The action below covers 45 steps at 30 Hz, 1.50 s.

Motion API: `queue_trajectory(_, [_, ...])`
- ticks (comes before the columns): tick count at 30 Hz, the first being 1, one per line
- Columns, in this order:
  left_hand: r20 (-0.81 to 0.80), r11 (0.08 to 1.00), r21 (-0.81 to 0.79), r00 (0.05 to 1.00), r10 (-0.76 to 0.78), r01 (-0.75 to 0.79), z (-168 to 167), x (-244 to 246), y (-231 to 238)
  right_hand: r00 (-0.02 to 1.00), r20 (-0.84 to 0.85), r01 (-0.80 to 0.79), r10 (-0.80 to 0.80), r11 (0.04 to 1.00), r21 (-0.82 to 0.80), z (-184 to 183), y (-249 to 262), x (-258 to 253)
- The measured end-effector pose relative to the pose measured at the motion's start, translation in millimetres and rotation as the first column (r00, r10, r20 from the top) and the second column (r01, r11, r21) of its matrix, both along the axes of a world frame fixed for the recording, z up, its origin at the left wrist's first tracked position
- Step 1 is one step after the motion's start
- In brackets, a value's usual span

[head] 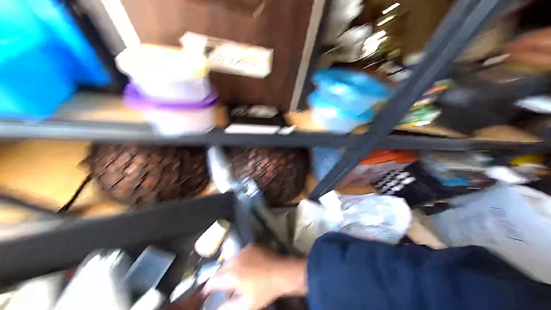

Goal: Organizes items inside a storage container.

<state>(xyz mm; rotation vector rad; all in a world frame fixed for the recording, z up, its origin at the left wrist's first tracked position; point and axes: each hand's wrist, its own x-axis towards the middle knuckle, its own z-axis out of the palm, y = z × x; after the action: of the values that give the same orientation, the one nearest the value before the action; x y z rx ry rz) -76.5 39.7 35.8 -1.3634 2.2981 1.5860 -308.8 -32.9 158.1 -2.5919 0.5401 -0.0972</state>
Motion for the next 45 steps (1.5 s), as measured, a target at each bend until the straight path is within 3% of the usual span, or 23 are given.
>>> queue_trajectory(3, [0.118, 0.984, -0.088, 0.982, -0.144, 0.155, -22.1, 1.0, -4.0, 0.997, -0.006, -0.078, 0.081, 0.970, 0.231, -1.8, -8.1, 6.1])
queue_trajectory(6, [0.100, 0.992, -0.087, 0.992, -0.082, 0.091, -25.6, 5.0, -7.3, 0.996, 0.085, -0.009, -0.022, 0.938, 0.346, -14.2, -15.1, 6.6])
queue_trajectory(10, [0.161, 0.990, -0.070, 0.981, -0.112, 0.125, -24.2, 10.7, -6.1, 0.973, 0.208, -0.007, -0.104, 0.879, 0.476, -16.4, -19.8, 9.1])
queue_trajectory(14, [-0.050, 1.000, 0.024, 0.999, 0.012, -0.011, -19.1, 23.8, -6.6, 0.965, 0.228, 0.011, -0.132, 0.885, 0.466, -16.4, -21.4, 12.3])
queue_trajectory(17, [-0.185, 0.975, 0.121, 0.960, 0.208, -0.188, -6.6, 50.9, -12.1, 0.963, 0.221, 0.044, -0.157, 0.894, 0.445, -16.5, -21.3, 13.5])
queue_trajectory(20, [-0.378, 0.884, 0.242, 0.800, 0.466, -0.400, 14.4, 80.6, -17.3, 0.963, 0.199, 0.087, -0.183, 0.907, 0.413, -16.4, -21.4, 16.1])
queue_trajectory(23, [-0.506, 0.811, 0.253, 0.642, 0.576, -0.528, 45.0, 91.7, -17.4, 0.960, 0.154, 0.157, -0.232, 0.908, 0.388, -13.6, -21.4, 19.6])
queue_trajectory(28, [-0.561, 0.719, 0.284, 0.498, 0.661, -0.635, 63.4, 72.7, -17.3, 0.947, 0.085, 0.250, -0.311, 0.875, 0.413, -9.7, -19.8, 25.4])
queue_trajectory(33, [-0.529, 0.735, 0.319, 0.531, 0.662, -0.598, 72.2, 53.0, -24.8, 0.921, -0.052, 0.375, -0.385, 0.844, 0.383, -6.3, -19.4, 31.8])
queue_trajectory(35, [-0.536, 0.726, 0.313, 0.518, 0.667, -0.612, 78.0, 50.4, -24.8, 0.915, -0.098, 0.386, -0.392, 0.775, 0.501, -2.8, -22.3, 35.4])
queue_trajectory(39, [-0.624, 0.746, 0.320, 0.463, 0.630, -0.584, 82.2, 58.0, -27.9, 0.848, -0.036, 0.264, -0.529, 0.364, 0.893, 9.8, -32.7, 42.4])
queue_trajectory(41, [-0.639, 0.753, 0.330, 0.452, 0.622, -0.570, 72.4, 66.3, -36.0, 0.757, 0.016, 0.214, -0.653, 0.272, 0.938, 7.9, -35.1, 41.0])
queue_trajectory(43, [-0.464, 0.731, 0.187, 0.597, 0.655, -0.657, 46.1, 83.0, -38.0, 0.685, 0.020, 0.194, -0.728, 0.209, 0.958, 6.0, -36.1, 39.5])
queue_trajectory(45, [-0.042, 0.827, -0.055, 0.829, 0.558, -0.560, 9.7, 95.5, -26.7, 0.656, 0.021, 0.175, -0.755, 0.179, 0.968, 6.3, -34.8, 39.5])
